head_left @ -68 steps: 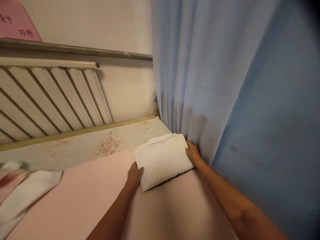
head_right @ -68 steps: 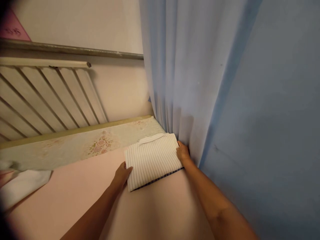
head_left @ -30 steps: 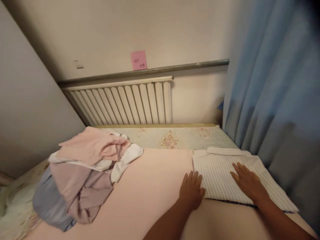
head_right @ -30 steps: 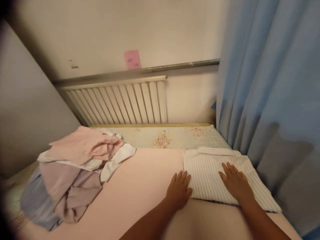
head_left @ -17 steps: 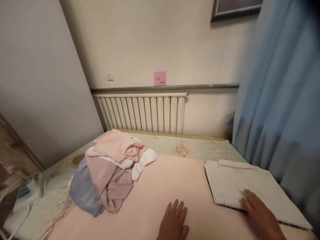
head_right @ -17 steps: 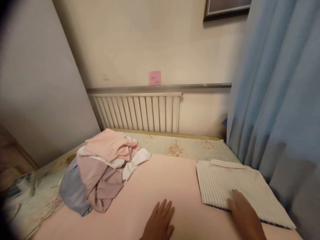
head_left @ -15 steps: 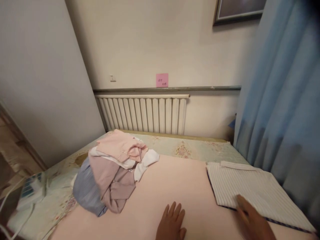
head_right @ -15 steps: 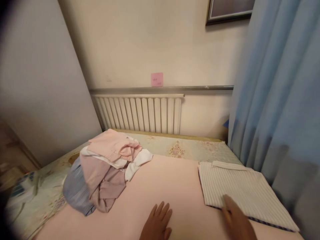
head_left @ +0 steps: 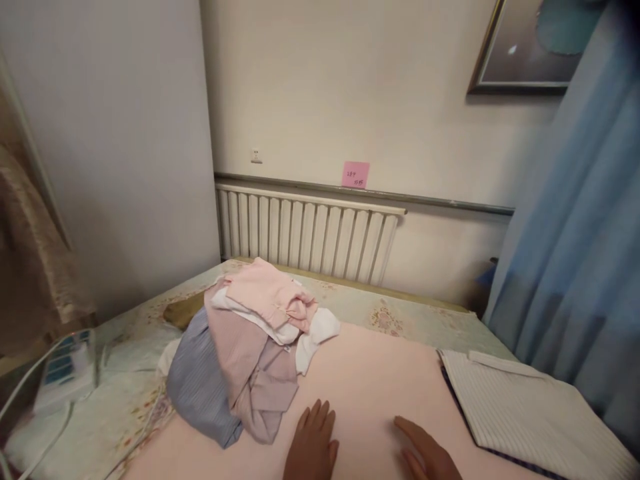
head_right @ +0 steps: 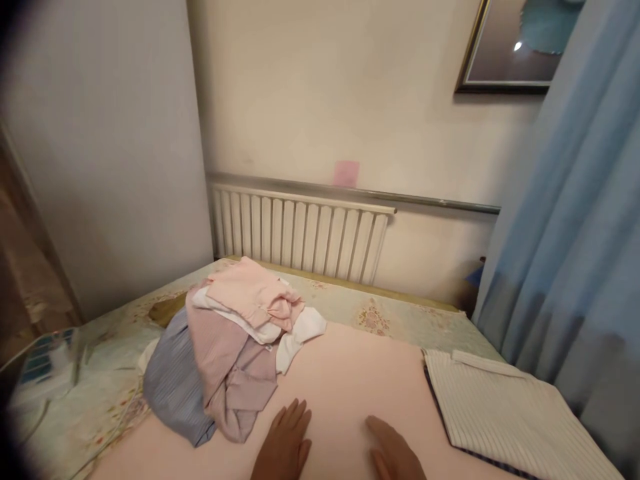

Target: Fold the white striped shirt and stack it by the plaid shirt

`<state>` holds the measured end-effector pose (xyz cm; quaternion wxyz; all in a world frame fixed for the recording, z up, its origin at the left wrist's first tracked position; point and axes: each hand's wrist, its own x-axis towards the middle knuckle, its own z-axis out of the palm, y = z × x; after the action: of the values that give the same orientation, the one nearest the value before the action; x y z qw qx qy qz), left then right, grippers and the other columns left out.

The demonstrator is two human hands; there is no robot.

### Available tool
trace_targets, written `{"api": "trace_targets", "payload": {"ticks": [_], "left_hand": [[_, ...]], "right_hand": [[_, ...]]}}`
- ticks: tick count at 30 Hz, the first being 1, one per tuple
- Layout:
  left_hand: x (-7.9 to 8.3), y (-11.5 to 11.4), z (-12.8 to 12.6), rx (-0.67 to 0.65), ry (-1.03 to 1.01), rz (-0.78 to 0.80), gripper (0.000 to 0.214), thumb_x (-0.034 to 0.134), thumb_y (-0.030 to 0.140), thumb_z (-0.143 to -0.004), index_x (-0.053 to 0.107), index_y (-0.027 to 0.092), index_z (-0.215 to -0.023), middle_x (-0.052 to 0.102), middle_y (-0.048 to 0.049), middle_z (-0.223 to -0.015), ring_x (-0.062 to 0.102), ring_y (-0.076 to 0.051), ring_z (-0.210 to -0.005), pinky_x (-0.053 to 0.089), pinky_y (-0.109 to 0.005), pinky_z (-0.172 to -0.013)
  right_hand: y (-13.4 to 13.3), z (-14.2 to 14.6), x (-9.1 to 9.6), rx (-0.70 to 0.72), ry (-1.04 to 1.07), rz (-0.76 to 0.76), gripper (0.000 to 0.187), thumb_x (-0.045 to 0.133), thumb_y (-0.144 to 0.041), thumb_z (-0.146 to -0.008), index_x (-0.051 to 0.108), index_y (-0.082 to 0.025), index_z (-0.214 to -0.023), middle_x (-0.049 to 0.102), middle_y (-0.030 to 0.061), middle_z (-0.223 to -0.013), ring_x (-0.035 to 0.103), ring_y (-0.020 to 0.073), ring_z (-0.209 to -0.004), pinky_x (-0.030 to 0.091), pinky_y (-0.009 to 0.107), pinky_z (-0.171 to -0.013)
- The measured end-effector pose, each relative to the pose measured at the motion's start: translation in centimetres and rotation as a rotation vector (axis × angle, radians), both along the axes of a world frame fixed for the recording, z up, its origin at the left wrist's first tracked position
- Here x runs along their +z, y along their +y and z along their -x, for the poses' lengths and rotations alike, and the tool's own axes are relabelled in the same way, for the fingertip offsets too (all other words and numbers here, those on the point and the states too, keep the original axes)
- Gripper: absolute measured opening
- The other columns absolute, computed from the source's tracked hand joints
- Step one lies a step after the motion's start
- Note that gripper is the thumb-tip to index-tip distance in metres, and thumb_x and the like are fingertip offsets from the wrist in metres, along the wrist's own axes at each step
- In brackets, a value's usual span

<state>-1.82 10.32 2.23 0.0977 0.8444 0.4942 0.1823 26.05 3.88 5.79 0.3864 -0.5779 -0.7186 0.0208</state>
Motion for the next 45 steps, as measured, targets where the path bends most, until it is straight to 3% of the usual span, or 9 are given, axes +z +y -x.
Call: {"api": "trace_targets", "payload": {"ticks": [6, 10, 15, 21, 24, 28, 35, 41, 45], "left_hand": [[-0.7, 0.9, 0.7, -0.034, -0.13, 0.05, 0.044, 0.043, 0.03, -0.087, 0.052, 0.026, -0.13, 0.045, -0.0031, -0.145, 0.031, -0.023, -0.139, 0.023, -0.044, -0.116], [0.3, 2.0, 1.1, -0.146, -0.124, 0.196, 0.05, 0.049, 0.036, -0.083, 0.051, 0.02, -0.131, 0.041, -0.0083, -0.148, 0.027, -0.028, -0.14, 0.021, -0.048, -0.115], [0.3, 3.3, 1.8, -0.225, -0.118, 0.305, 0.05, 0.054, 0.037, -0.08, 0.054, 0.018, -0.126, 0.041, -0.011, -0.147, 0.026, -0.029, -0.14, 0.022, -0.047, -0.114], [-2.0, 4.2, 1.1, -0.216, -0.102, 0.261, 0.036, 0.044, 0.032, -0.088, 0.058, 0.022, -0.12, 0.047, -0.0095, -0.143, 0.032, -0.028, -0.138, 0.03, -0.049, -0.11], [-3.4, 4.7, 0.5, -0.215, -0.107, 0.256, 0.035, 0.037, 0.026, -0.091, 0.059, 0.023, -0.118, 0.049, -0.0094, -0.141, 0.035, -0.027, -0.136, 0.032, -0.052, -0.108], [-4.9, 5.3, -0.2, -0.205, -0.105, 0.26, 0.033, 0.04, 0.027, -0.091, 0.061, 0.023, -0.115, 0.051, -0.0096, -0.139, 0.037, -0.029, -0.135, 0.034, -0.052, -0.106], [-6.4, 5.6, -0.6, -0.211, -0.122, 0.204, 0.033, 0.039, 0.027, -0.091, 0.062, 0.024, -0.114, 0.055, -0.0098, -0.134, 0.038, -0.029, -0.133, 0.036, -0.05, -0.104], [-4.8, 5.3, 0.1, -0.218, -0.133, 0.232, 0.031, 0.042, 0.025, -0.089, 0.062, 0.023, -0.112, 0.057, -0.0103, -0.131, 0.04, -0.029, -0.132, 0.036, -0.051, -0.104], [-2.5, 5.0, 0.6, -0.2, -0.127, 0.31, 0.032, 0.044, 0.027, -0.087, 0.062, 0.021, -0.112, 0.06, -0.011, -0.126, 0.04, -0.028, -0.132, 0.035, -0.048, -0.104]], "right_hand": [[8.3, 7.4, 5.8, 0.111, -0.153, -0.071, 0.034, 0.047, -0.03, -0.088, 0.061, -0.025, -0.119, 0.066, 0.0079, -0.117, 0.063, 0.0241, -0.108, 0.054, 0.042, -0.092], [13.7, 13.6, 8.5, 0.192, -0.173, -0.186, 0.037, 0.043, -0.022, -0.089, 0.057, -0.022, -0.123, 0.065, 0.0101, -0.117, 0.062, 0.0237, -0.108, 0.053, 0.041, -0.091], [19.6, 19.9, 9.1, 0.253, -0.256, -0.265, 0.051, 0.045, -0.012, -0.083, 0.046, -0.018, -0.134, 0.056, 0.0119, -0.13, 0.052, 0.0236, -0.121, 0.045, 0.043, -0.101], [24.7, 24.3, 8.3, 0.247, -0.43, -0.303, 0.063, 0.048, -0.008, -0.076, 0.04, -0.011, -0.139, 0.04, 0.0162, -0.143, 0.035, 0.0266, -0.133, 0.034, 0.046, -0.109], [26.3, 25.5, 8.0, 0.215, -0.493, -0.29, 0.062, 0.049, -0.007, -0.075, 0.042, -0.009, -0.137, 0.043, 0.0179, -0.141, 0.036, 0.0272, -0.132, 0.031, 0.044, -0.109], [27.6, 26.7, 7.9, 0.169, -0.503, -0.27, 0.062, 0.048, -0.008, -0.077, 0.04, -0.01, -0.139, 0.042, 0.0166, -0.142, 0.035, 0.027, -0.132, 0.028, 0.043, -0.109], [29.1, 28.0, 9.2, 0.153, -0.409, -0.257, 0.055, 0.043, -0.005, -0.08, 0.048, -0.014, -0.134, 0.054, 0.0117, -0.133, 0.043, 0.0234, -0.127, 0.031, 0.037, -0.105], [29.0, 27.7, 13.7, 0.217, -0.241, -0.232, 0.03, 0.045, -0.034, -0.091, 0.064, -0.025, -0.112, 0.068, 0.0025, -0.11, 0.061, 0.0201, -0.1, 0.044, 0.029, -0.089], [29.0, 27.6, 17.4, 0.213, -0.199, -0.23, 0.029, 0.047, -0.033, -0.089, 0.065, -0.025, -0.109, 0.07, 0.0008, -0.106, 0.063, 0.0191, -0.093, 0.045, 0.026, -0.081]]}}
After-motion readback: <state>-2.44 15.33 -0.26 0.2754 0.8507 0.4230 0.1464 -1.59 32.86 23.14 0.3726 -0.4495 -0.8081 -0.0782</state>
